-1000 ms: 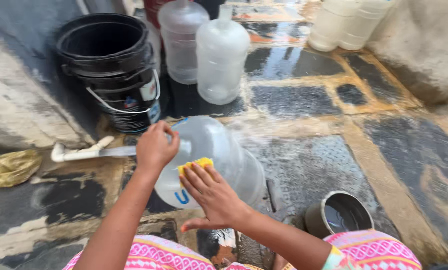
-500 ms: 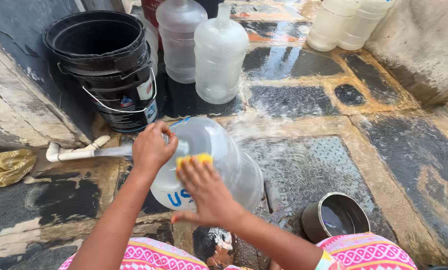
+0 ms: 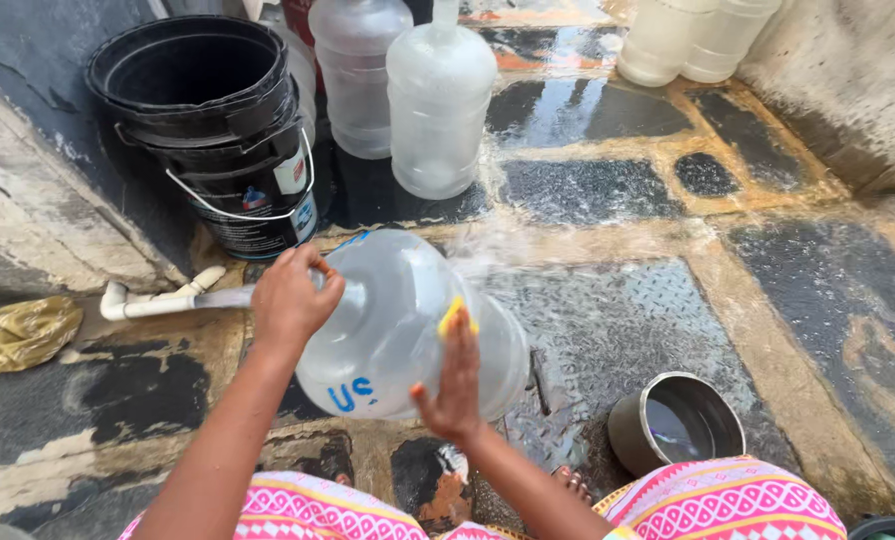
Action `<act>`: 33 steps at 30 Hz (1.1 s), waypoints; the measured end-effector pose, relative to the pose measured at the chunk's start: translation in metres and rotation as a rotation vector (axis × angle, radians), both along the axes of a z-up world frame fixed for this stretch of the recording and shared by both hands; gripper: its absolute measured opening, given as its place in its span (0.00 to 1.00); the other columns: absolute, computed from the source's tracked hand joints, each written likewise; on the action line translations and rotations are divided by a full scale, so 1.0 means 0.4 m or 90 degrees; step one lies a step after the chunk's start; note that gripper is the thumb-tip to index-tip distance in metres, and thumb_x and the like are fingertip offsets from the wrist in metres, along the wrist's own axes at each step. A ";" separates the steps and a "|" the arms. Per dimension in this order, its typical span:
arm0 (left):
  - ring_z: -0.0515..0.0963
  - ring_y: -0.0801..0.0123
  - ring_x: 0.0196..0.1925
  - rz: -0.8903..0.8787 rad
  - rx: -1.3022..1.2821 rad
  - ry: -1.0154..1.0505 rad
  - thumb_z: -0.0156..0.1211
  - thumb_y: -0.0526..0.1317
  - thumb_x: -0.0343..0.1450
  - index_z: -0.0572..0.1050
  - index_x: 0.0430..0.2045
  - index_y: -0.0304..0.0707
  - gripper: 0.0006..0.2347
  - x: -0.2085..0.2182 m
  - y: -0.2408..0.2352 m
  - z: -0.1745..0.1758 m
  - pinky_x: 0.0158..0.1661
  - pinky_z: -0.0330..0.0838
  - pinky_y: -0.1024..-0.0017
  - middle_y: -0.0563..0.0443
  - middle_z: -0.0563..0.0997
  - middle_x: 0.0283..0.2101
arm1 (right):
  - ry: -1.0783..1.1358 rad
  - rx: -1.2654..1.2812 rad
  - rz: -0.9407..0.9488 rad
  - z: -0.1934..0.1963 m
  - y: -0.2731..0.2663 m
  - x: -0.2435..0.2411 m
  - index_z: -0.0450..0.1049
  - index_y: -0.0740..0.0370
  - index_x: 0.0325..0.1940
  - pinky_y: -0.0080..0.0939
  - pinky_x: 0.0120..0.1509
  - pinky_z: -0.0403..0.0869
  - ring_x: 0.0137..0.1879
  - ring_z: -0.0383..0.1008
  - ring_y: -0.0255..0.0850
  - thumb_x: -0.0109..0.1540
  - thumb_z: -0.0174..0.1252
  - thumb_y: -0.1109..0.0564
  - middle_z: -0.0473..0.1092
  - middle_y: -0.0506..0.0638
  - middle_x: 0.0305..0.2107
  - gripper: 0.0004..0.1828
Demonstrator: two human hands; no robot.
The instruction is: The person cleans large plastic water jugs using a brush and a sponge while water flows from a pipe. They scrub the inner rim of the jug with a toothbrush, then use a yellow sponge to wipe down the exterior surfaces of the jug.
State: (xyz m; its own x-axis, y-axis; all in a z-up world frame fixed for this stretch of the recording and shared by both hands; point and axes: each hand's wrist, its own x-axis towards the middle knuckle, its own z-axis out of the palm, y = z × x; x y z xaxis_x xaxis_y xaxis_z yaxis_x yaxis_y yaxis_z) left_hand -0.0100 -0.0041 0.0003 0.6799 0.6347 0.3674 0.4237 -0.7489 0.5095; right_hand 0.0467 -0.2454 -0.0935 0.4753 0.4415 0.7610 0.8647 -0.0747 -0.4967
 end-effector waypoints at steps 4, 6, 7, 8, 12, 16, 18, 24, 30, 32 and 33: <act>0.81 0.44 0.43 -0.095 0.059 -0.011 0.63 0.46 0.63 0.78 0.29 0.41 0.10 -0.028 0.011 0.026 0.41 0.74 0.51 0.42 0.82 0.40 | -0.200 -0.163 0.080 0.034 -0.005 -0.020 0.66 0.57 0.74 0.60 0.84 0.39 0.82 0.49 0.60 0.66 0.43 0.24 0.59 0.60 0.72 0.45; 0.81 0.45 0.42 -0.126 0.046 -0.013 0.63 0.47 0.64 0.78 0.28 0.41 0.10 -0.015 -0.006 0.013 0.41 0.74 0.51 0.43 0.82 0.40 | -0.079 -0.186 0.074 0.071 -0.007 -0.005 0.70 0.53 0.71 0.59 0.86 0.42 0.82 0.54 0.58 0.67 0.40 0.25 0.63 0.55 0.72 0.41; 0.81 0.45 0.42 -0.116 0.046 -0.016 0.63 0.47 0.64 0.78 0.29 0.41 0.10 -0.011 -0.016 0.004 0.41 0.74 0.51 0.43 0.82 0.41 | -0.005 -0.190 0.077 0.081 -0.008 0.003 0.71 0.51 0.70 0.58 0.87 0.43 0.82 0.56 0.56 0.68 0.38 0.26 0.64 0.53 0.71 0.39; 0.81 0.45 0.42 -0.106 0.047 -0.018 0.63 0.47 0.64 0.78 0.29 0.42 0.10 0.003 -0.026 -0.004 0.40 0.74 0.51 0.44 0.82 0.41 | -0.017 -0.188 0.049 0.087 -0.019 0.025 0.70 0.51 0.71 0.59 0.87 0.44 0.82 0.55 0.58 0.68 0.39 0.27 0.63 0.54 0.72 0.39; 0.80 0.44 0.42 -0.090 0.082 -0.068 0.63 0.46 0.66 0.77 0.31 0.40 0.10 0.011 -0.031 -0.012 0.40 0.73 0.51 0.42 0.81 0.41 | -0.004 -0.118 -0.006 0.031 -0.001 0.118 0.64 0.55 0.76 0.59 0.84 0.49 0.82 0.47 0.64 0.70 0.44 0.34 0.58 0.61 0.74 0.36; 0.79 0.44 0.39 -0.040 0.048 -0.068 0.63 0.45 0.65 0.77 0.30 0.40 0.09 -0.026 0.013 -0.018 0.38 0.71 0.52 0.44 0.80 0.37 | 0.248 -0.030 0.001 -0.128 -0.010 0.223 0.60 0.68 0.74 0.53 0.82 0.51 0.79 0.54 0.59 0.74 0.22 0.31 0.57 0.65 0.72 0.43; 0.80 0.47 0.40 -0.040 0.039 -0.037 0.64 0.45 0.65 0.77 0.29 0.40 0.09 -0.058 0.050 -0.025 0.39 0.72 0.54 0.43 0.80 0.38 | 0.260 -0.121 -0.083 -0.210 -0.049 0.261 0.64 0.67 0.71 0.48 0.81 0.57 0.76 0.62 0.56 0.72 0.24 0.28 0.65 0.64 0.67 0.45; 0.80 0.52 0.42 -0.078 -0.006 -0.034 0.67 0.44 0.65 0.79 0.31 0.39 0.10 -0.068 0.142 -0.051 0.43 0.73 0.59 0.43 0.81 0.38 | 0.414 0.005 0.060 -0.219 -0.036 0.277 0.62 0.66 0.74 0.44 0.83 0.48 0.78 0.57 0.46 0.73 0.23 0.31 0.63 0.61 0.70 0.43; 0.81 0.62 0.36 -0.152 -0.007 -0.023 0.68 0.43 0.70 0.80 0.32 0.35 0.09 -0.101 0.183 -0.102 0.41 0.73 0.66 0.45 0.81 0.35 | 0.244 -0.063 0.177 -0.175 0.032 0.157 0.44 0.62 0.83 0.51 0.87 0.40 0.85 0.39 0.55 0.70 0.15 0.26 0.43 0.61 0.79 0.49; 0.80 0.66 0.33 -0.158 -0.047 -0.022 0.69 0.42 0.71 0.80 0.33 0.34 0.09 -0.114 0.186 -0.107 0.37 0.72 0.69 0.46 0.80 0.34 | 0.234 -0.103 0.107 -0.222 0.033 0.192 0.41 0.64 0.83 0.54 0.85 0.38 0.84 0.37 0.57 0.71 0.16 0.28 0.40 0.65 0.79 0.47; 0.79 0.68 0.33 -0.162 -0.063 -0.024 0.69 0.42 0.71 0.80 0.32 0.34 0.09 -0.126 0.195 -0.099 0.37 0.72 0.69 0.47 0.80 0.34 | 0.198 -0.123 0.026 -0.261 0.031 0.227 0.43 0.65 0.82 0.54 0.86 0.43 0.84 0.41 0.58 0.74 0.23 0.32 0.44 0.66 0.78 0.42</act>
State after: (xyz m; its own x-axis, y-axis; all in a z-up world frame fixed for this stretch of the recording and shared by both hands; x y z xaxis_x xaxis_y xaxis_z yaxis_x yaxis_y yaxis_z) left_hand -0.0604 0.0739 -0.0393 0.8094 0.4791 0.3397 0.2078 -0.7746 0.5973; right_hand 0.1376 -0.2331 -0.1979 0.6495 0.5864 0.4840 0.6788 -0.1604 -0.7166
